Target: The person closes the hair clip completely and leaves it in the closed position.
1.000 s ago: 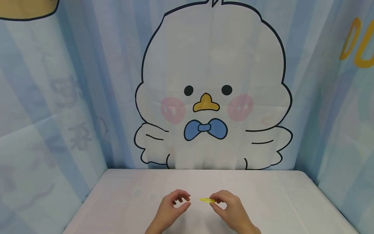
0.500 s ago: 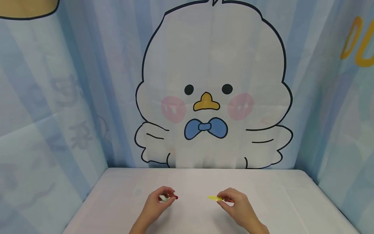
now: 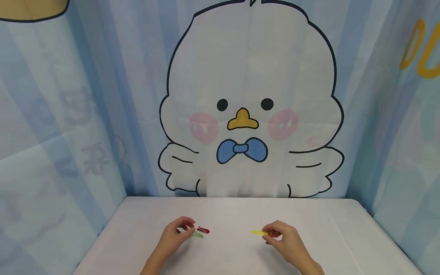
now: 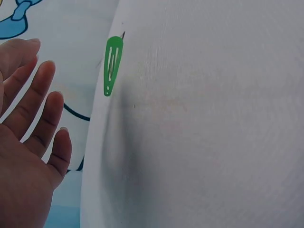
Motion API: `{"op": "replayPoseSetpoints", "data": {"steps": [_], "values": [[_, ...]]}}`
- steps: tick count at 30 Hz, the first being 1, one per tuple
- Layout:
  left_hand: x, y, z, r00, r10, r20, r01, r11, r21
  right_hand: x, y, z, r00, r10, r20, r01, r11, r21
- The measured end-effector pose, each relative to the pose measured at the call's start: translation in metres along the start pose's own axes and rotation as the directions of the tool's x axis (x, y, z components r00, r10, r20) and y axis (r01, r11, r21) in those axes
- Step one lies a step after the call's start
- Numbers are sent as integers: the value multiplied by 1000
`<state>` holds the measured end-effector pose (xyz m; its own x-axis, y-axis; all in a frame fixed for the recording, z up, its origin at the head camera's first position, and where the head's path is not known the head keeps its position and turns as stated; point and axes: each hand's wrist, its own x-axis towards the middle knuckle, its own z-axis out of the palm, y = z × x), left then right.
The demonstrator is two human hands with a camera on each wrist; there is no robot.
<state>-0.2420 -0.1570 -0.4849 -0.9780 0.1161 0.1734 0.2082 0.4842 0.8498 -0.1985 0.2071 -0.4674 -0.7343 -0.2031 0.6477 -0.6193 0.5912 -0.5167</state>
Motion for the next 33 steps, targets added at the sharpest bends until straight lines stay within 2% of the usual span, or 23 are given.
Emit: {"op": "replayPoseSetpoints", "data": {"steps": [3,6,8,14,18,22,25,29,33], "values": [[1,-6,-2,1000,-4,14,4,1000,-7,-1,2,-4,993,105,59,-104,994,-13],[0,-11,-3,999,-14,43,15,1000,-21,-3,4,-8,968,216,128,-215,976,-23],[-1,-13,-4,998,-22,63,23,999,-28,-5,8,-10,956,247,159,-247,969,-25],[2,-19,-7,995,-4,98,7,999,-37,-11,22,-11,971,194,141,-195,981,-7],[6,-19,-8,993,-3,115,7,999,-31,-13,28,-14,955,245,167,-249,968,6],[6,-20,-9,990,-38,134,39,999,-8,-15,32,-17,925,303,230,-311,950,-2],[7,-21,-10,986,-68,151,66,998,19,-15,35,-20,893,346,288,-359,933,-9],[9,-23,-11,982,-72,172,64,997,52,-14,39,-23,836,412,363,-436,900,-18],[11,-25,-12,979,-65,193,50,996,79,-14,43,-24,804,440,400,-462,886,-45]]}}
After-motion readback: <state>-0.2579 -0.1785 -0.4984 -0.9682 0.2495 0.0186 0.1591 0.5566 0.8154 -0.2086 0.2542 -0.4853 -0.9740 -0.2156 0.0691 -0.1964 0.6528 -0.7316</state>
